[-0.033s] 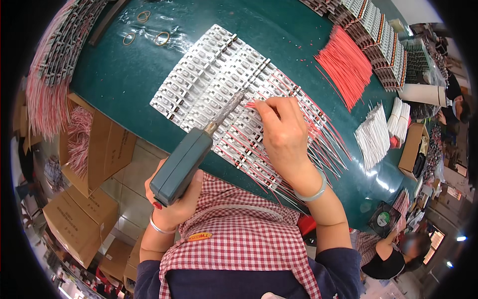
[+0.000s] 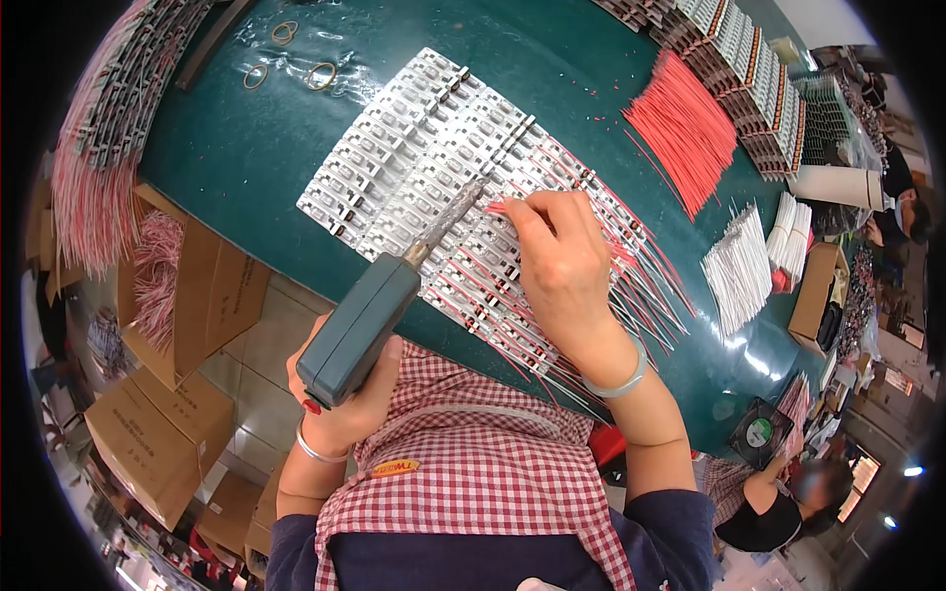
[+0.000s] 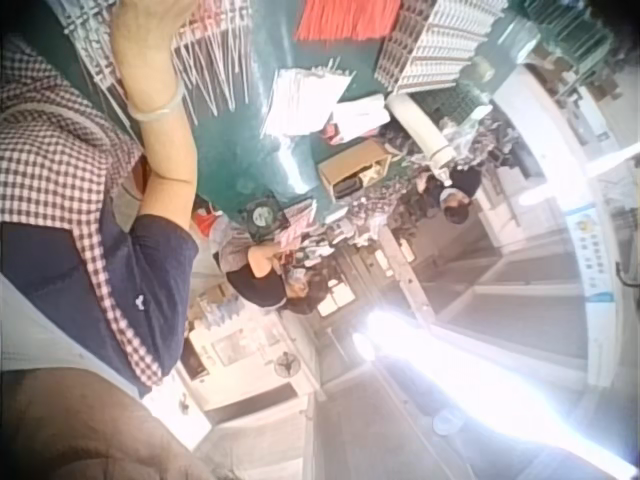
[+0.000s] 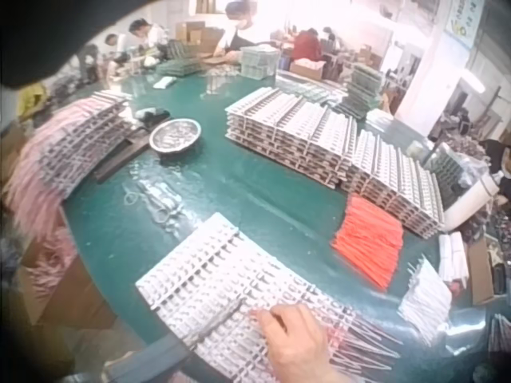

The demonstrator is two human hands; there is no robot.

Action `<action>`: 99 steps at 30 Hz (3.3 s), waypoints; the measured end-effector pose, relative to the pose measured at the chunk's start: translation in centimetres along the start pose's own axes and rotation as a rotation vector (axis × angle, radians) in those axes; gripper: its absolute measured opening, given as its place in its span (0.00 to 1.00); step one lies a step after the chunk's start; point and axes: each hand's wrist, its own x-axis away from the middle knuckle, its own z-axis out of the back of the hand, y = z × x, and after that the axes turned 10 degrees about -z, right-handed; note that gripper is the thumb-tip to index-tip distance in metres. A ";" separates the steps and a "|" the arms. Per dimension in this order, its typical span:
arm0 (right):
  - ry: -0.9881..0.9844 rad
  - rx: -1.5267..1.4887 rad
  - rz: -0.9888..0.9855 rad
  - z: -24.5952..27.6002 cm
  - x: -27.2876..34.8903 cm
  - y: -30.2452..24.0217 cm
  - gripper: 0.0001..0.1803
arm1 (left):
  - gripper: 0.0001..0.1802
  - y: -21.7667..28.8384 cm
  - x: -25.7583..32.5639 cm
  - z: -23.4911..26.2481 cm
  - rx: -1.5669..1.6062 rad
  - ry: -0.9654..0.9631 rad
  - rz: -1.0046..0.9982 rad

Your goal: The person uses a soldering iron to attach red and white wires to a white plastic grid fixture. They repeatedly pick up individual wires, place them into slots on the grid, and apply heat with the soldering iron to secure them. The person works methodically across the fixture, handling wires one at a time.

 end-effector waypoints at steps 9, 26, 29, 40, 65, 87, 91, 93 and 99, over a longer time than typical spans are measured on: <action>0.014 -0.056 -0.011 0.3 1.0 -0.9 0.18 | 0.14 -0.4 0.6 0.2 0.037 -0.004 -0.008; -0.005 -0.014 0.005 -0.1 0.7 -1.1 0.16 | 0.12 -0.1 0.1 0.1 0.045 -0.064 0.003; 0.000 -0.009 0.001 -0.2 0.7 -1.1 0.16 | 0.12 -0.1 0.1 0.1 0.022 -0.074 -0.006; 0.016 0.002 -0.004 -0.2 0.7 -1.3 0.14 | 0.13 -0.2 0.5 0.5 0.034 -0.047 -0.014; 0.055 -0.023 0.036 -0.5 1.2 -1.7 0.14 | 0.12 -0.3 1.3 0.7 0.074 -0.041 -0.005; 0.041 0.009 0.028 -0.4 1.3 -1.9 0.13 | 0.13 -0.1 1.7 1.3 0.013 -0.017 -0.030; 0.027 0.007 0.017 -0.2 1.4 -2.0 0.13 | 0.14 -0.5 2.0 1.3 0.036 -0.012 -0.031; 0.022 0.010 0.026 -0.2 1.5 -1.9 0.13 | 0.14 -0.6 2.0 1.3 0.048 -0.008 -0.036; 0.007 0.014 0.015 -0.2 1.6 -2.0 0.13 | 0.12 -0.2 1.6 0.8 0.068 -0.005 -0.033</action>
